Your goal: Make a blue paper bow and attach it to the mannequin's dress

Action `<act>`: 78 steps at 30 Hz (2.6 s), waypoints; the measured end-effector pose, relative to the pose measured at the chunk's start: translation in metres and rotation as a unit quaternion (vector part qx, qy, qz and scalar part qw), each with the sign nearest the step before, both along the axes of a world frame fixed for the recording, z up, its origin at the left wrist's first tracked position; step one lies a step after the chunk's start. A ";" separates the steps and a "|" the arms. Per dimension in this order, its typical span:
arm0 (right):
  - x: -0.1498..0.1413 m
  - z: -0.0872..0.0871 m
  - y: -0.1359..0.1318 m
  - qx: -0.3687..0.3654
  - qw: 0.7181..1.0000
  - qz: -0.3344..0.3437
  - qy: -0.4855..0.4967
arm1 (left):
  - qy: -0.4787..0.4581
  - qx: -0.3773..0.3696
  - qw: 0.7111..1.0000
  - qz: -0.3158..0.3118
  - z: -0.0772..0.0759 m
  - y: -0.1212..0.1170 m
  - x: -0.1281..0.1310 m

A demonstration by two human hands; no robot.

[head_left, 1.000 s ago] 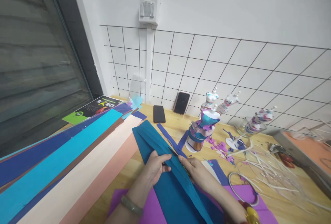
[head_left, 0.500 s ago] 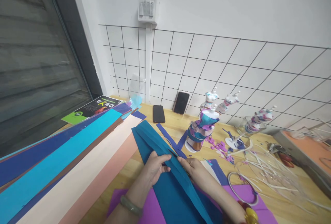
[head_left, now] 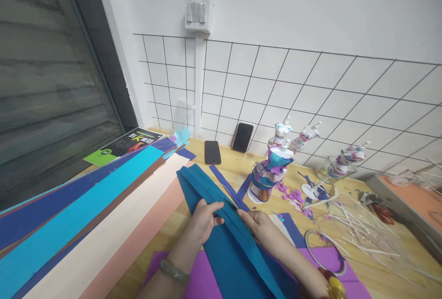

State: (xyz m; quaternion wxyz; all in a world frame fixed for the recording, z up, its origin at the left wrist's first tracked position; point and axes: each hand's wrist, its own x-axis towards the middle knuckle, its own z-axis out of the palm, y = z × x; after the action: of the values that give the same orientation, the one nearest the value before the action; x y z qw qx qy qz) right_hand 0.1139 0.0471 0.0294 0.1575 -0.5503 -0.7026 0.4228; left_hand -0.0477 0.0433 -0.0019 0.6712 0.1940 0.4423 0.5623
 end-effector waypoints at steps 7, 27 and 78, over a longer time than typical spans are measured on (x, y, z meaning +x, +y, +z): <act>-0.004 0.005 0.002 -0.009 1.000 0.002 0.014 | -0.004 0.000 1.000 -0.014 0.001 -0.001 -0.001; -0.008 0.004 0.011 -0.019 0.999 0.011 0.033 | -0.005 -0.004 1.000 -0.016 0.006 -0.003 -0.002; -0.018 0.009 0.021 -0.001 0.999 0.047 0.026 | 0.002 -0.014 1.000 0.013 0.008 0.002 -0.013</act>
State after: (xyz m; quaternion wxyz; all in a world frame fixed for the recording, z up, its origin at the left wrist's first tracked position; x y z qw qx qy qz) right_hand 0.0959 0.0680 0.0388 0.1548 -0.5056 -0.7228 0.4449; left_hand -0.0607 0.0457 0.0064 0.6658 0.1802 0.4539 0.5641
